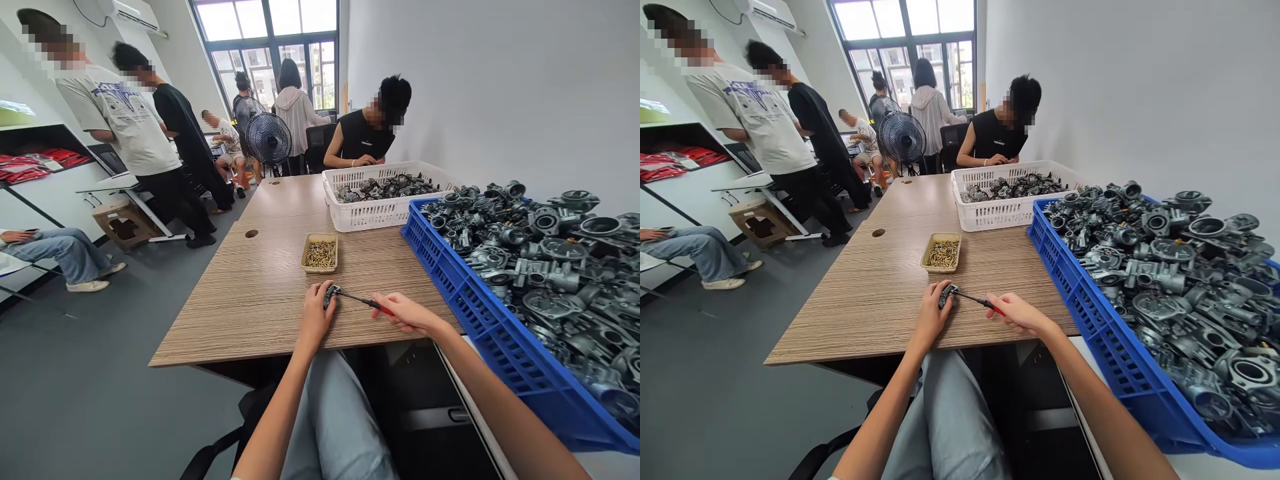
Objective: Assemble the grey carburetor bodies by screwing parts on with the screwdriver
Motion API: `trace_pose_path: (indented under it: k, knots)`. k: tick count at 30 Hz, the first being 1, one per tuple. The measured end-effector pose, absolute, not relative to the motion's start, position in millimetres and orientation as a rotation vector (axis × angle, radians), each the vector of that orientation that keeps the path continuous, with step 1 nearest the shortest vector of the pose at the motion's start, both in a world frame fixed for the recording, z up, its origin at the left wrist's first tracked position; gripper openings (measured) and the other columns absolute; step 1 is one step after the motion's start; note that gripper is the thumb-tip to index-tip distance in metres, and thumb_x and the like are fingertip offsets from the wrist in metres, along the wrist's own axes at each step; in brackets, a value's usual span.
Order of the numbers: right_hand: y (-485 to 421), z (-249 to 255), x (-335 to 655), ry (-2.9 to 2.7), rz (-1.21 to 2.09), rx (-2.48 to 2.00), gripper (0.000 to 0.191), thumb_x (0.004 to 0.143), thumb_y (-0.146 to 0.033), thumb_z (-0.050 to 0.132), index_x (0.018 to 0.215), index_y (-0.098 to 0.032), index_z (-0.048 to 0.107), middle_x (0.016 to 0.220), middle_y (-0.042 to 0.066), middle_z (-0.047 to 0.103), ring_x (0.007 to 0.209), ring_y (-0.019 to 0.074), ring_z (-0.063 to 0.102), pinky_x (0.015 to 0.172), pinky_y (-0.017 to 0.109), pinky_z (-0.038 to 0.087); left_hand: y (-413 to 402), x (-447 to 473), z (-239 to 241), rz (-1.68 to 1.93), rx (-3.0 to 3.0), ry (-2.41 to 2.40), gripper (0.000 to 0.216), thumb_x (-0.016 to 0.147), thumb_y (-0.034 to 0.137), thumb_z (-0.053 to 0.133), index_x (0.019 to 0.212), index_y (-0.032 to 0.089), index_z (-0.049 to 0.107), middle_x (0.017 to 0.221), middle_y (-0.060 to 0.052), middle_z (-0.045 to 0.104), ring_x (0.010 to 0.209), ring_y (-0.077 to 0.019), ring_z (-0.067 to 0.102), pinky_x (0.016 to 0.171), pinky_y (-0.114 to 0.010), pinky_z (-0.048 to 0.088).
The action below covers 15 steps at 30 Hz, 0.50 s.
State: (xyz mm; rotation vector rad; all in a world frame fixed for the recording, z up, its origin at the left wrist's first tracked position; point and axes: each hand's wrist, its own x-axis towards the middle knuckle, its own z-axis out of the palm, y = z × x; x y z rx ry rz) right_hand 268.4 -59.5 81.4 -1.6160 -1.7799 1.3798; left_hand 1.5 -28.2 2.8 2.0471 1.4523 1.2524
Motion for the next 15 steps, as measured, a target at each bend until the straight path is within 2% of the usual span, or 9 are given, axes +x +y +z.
trace_pose_path:
  k: [2,4,7,12,14,15]
  knots:
    - [-55.8,75.5,271.1,-1.726,1.524,-1.612,0.083,0.091,-0.096,0.035,0.09,-0.02,0.069,0.058,-0.01,0.026,0.049,0.0107,0.016,0.047,0.028,0.019,-28.3,1.9,1.0,1.249,2.072,1.473,0.04,0.105,0.027,0.062,0.144,0.03,0.065,0.131,-0.011,0.066,0.127,-0.0298,0.063,0.114,-0.049,0.052]
    - [-54.7,70.9,269.7,-1.803,1.38,-1.598,0.077,0.093,-0.092,0.037,0.082,-0.021,0.065,0.057,-0.008,0.029,0.05,0.0113,0.02,0.049,0.028,0.021,-27.6,1.2,0.9,1.248,2.067,1.471,0.039,0.105,0.027,0.061,0.144,0.029,0.065,0.131,-0.011,0.066,0.127,-0.0297,0.063,0.114,-0.049,0.052]
    - [-57.5,68.2,263.4,-1.904,1.066,-1.566,0.066,0.097,-0.08,0.046,0.069,-0.022,0.057,0.061,-0.001,0.042,0.059,0.0143,0.037,0.058,0.029,0.026,-25.5,-1.4,3.1,1.251,2.026,1.45,0.037,0.106,0.028,0.061,0.143,0.029,0.066,0.13,-0.011,0.067,0.124,-0.029,0.065,0.113,-0.049,0.052]
    - [-69.1,75.2,253.6,-2.127,0.283,-1.711,0.043,0.104,-0.056,0.055,0.077,-0.023,0.058,0.071,0.006,0.062,0.069,0.0187,0.052,0.065,0.033,0.022,-22.4,-4.5,5.3,1.286,1.953,1.392,0.037,0.104,0.026,0.062,0.141,0.029,0.067,0.13,-0.011,0.068,0.124,-0.0282,0.066,0.113,-0.048,0.052]
    - [-70.4,78.4,251.9,-2.106,0.293,-1.71,0.044,0.104,-0.057,0.056,0.077,-0.023,0.059,0.071,0.006,0.063,0.069,0.0185,0.052,0.064,0.032,0.022,-22.2,-4.4,5.0,1.303,1.935,1.375,0.038,0.104,0.025,0.063,0.141,0.028,0.066,0.129,-0.01,0.069,0.124,-0.028,0.066,0.114,-0.047,0.051]
    - [-69.6,79.3,251.8,-2.053,0.417,-1.688,0.047,0.104,-0.06,0.056,0.076,-0.022,0.06,0.071,0.005,0.062,0.069,0.018,0.051,0.063,0.031,0.023,-22.3,-4.2,4.9,1.309,1.928,1.372,0.038,0.103,0.025,0.063,0.141,0.028,0.066,0.129,-0.01,0.069,0.124,-0.028,0.066,0.114,-0.047,0.051]
